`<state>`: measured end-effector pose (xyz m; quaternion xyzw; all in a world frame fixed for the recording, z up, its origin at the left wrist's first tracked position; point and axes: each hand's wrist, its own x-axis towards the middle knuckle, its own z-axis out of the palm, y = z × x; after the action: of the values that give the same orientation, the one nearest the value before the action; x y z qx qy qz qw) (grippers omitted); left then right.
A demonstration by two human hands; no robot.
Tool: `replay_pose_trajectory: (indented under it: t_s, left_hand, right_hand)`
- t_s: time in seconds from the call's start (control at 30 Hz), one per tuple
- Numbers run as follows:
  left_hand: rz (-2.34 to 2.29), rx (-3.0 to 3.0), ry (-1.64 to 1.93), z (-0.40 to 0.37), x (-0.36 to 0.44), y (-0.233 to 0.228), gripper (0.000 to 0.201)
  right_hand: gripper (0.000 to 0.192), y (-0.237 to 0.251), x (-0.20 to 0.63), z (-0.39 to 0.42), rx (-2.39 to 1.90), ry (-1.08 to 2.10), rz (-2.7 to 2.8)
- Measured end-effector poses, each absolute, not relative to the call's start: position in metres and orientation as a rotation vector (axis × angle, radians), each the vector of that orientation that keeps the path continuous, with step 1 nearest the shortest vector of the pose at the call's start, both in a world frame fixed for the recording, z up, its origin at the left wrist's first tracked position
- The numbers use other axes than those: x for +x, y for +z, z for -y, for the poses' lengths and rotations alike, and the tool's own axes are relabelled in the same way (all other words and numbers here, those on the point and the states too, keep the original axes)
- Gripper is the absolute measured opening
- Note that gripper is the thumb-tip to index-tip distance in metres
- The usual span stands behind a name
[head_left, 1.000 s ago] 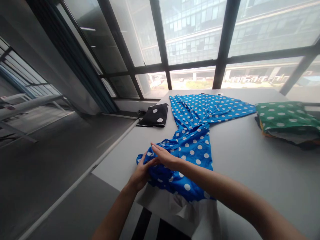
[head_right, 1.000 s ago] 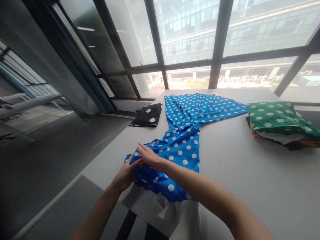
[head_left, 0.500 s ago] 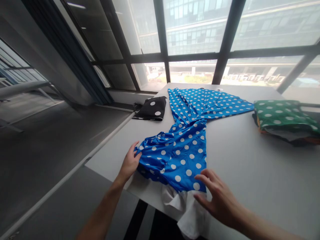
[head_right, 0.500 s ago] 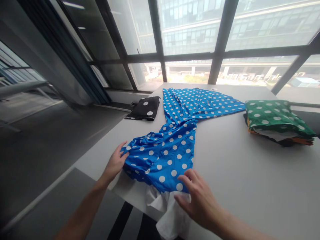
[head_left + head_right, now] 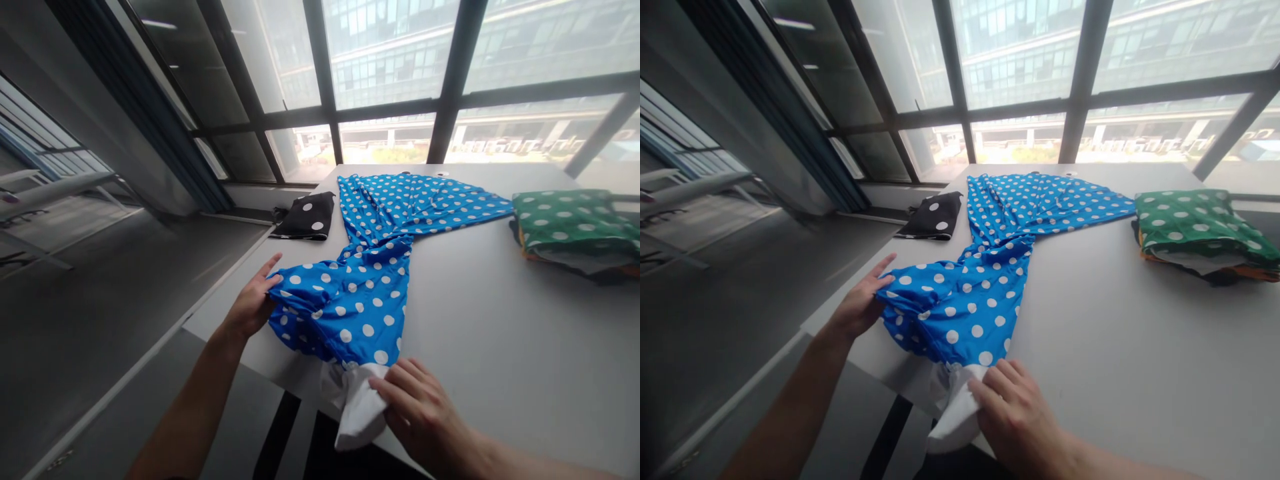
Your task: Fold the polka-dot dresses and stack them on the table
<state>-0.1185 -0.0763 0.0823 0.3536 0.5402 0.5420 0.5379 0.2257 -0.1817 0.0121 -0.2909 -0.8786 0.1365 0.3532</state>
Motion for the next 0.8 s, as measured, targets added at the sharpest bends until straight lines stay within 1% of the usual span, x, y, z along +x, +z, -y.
replay_pose_trajectory:
  t_s: [0.1,0.2,0.3,0.37,0.43,0.5,0.57,0.67,0.73,0.8]
  left_hand:
    - [-1.369,0.94,1.213,0.084,-0.138,0.079,0.078]
    - [-1.514,1.113,1.041,0.092,-0.157,0.058,0.074]
    - [-1.623,1.356,0.92,0.095,-0.169,0.033,0.067]
    - [-1.796,1.494,0.877,0.095,-0.172,0.021,0.068]
    - [-2.046,1.65,0.825,0.093,-0.167,0.019,0.068]
    - [-2.176,1.861,0.8,0.089,-0.155,0.025,0.064]
    - [-2.011,2.116,0.792,0.081,-0.136,0.032,0.056]
    - [-1.495,2.383,0.603,0.064,-0.108,0.03,0.05]
    - [-1.292,2.475,0.398,0.053,-0.093,0.018,0.052]
    - [-1.233,2.531,0.233,0.047,-0.078,0.004,0.058]
  right_hand:
    - [0.02,0.022,0.219,0.179,-0.739,0.563,2.372]
    - [0.012,0.023,0.212,0.17,-0.813,0.72,2.427]
    - [0.022,0.014,0.205,0.154,-0.982,0.639,2.375]
    - [0.036,0.004,0.198,0.143,-1.076,0.534,2.355]
    - [0.051,-0.007,0.191,0.136,-1.104,0.469,2.395]
    - [0.059,-0.017,0.186,0.134,-1.065,0.471,2.485]
    - [0.061,-0.025,0.185,0.136,-1.024,0.51,2.568]
    - [0.062,-0.031,0.195,0.136,-0.987,0.556,2.636]
    - [0.064,-0.03,0.213,0.131,-0.957,0.584,2.656]
    - [0.065,-0.026,0.239,0.123,-0.927,0.649,2.676]
